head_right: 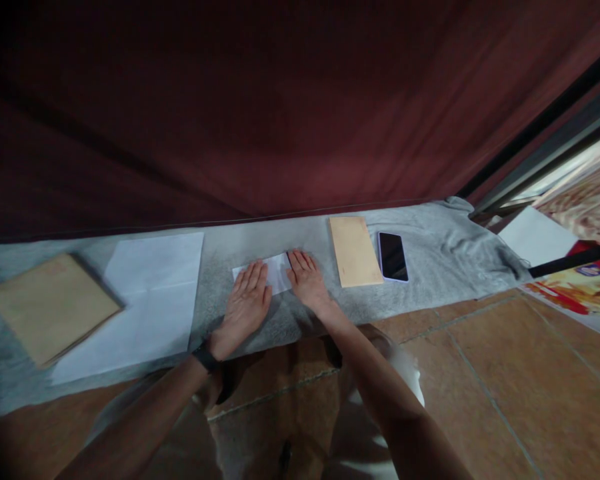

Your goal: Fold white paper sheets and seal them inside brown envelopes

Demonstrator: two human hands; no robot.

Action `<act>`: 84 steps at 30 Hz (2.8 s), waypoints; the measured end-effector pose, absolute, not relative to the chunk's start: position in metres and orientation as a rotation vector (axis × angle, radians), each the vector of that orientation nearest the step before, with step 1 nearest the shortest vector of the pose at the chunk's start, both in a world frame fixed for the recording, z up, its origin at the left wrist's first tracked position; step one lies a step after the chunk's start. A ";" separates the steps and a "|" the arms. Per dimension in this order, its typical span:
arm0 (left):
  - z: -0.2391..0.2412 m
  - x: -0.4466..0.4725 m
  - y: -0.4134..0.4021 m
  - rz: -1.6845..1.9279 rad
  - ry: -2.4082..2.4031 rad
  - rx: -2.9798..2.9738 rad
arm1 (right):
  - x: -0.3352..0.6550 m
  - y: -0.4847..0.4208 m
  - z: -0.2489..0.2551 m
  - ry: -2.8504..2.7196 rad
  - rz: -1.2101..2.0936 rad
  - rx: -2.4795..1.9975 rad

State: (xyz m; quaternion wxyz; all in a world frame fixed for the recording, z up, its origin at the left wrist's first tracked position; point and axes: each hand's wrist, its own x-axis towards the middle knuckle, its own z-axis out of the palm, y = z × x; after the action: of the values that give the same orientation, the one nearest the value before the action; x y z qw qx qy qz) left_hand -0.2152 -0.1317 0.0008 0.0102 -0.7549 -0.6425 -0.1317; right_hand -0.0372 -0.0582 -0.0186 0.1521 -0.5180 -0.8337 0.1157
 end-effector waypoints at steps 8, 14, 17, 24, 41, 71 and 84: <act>-0.005 -0.186 -0.108 -0.409 -1.800 -2.585 | -0.029 -0.053 -0.017 -2.347 0.364 -1.483; -0.011 -0.184 -0.106 -0.392 -1.830 -2.564 | -0.032 -0.067 -0.013 -2.470 0.282 -1.464; -0.013 -0.185 -0.104 -0.399 -1.852 -2.548 | -0.033 -0.069 -0.014 -2.476 0.253 -1.482; -0.014 -0.190 -0.092 -0.400 -1.933 -2.493 | -0.034 -0.071 -0.012 -2.479 0.229 -1.508; -0.015 -0.192 -0.087 -0.432 -2.059 -2.412 | -0.038 -0.082 -0.011 -2.541 0.321 -1.350; -0.008 -0.239 -0.162 -0.275 -2.393 -1.874 | -0.014 -0.111 -0.018 -2.599 0.290 -1.117; -0.006 -0.238 -0.162 -0.329 -2.426 -1.880 | -0.006 -0.117 -0.017 -2.571 0.245 -1.222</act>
State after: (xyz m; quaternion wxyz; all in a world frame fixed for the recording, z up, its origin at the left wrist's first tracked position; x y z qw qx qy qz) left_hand -0.2375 -0.1621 -0.0062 0.0272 -0.6089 -0.7856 -0.1066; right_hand -0.0065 -0.1172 -0.0175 0.1419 -0.4233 -0.8908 0.0848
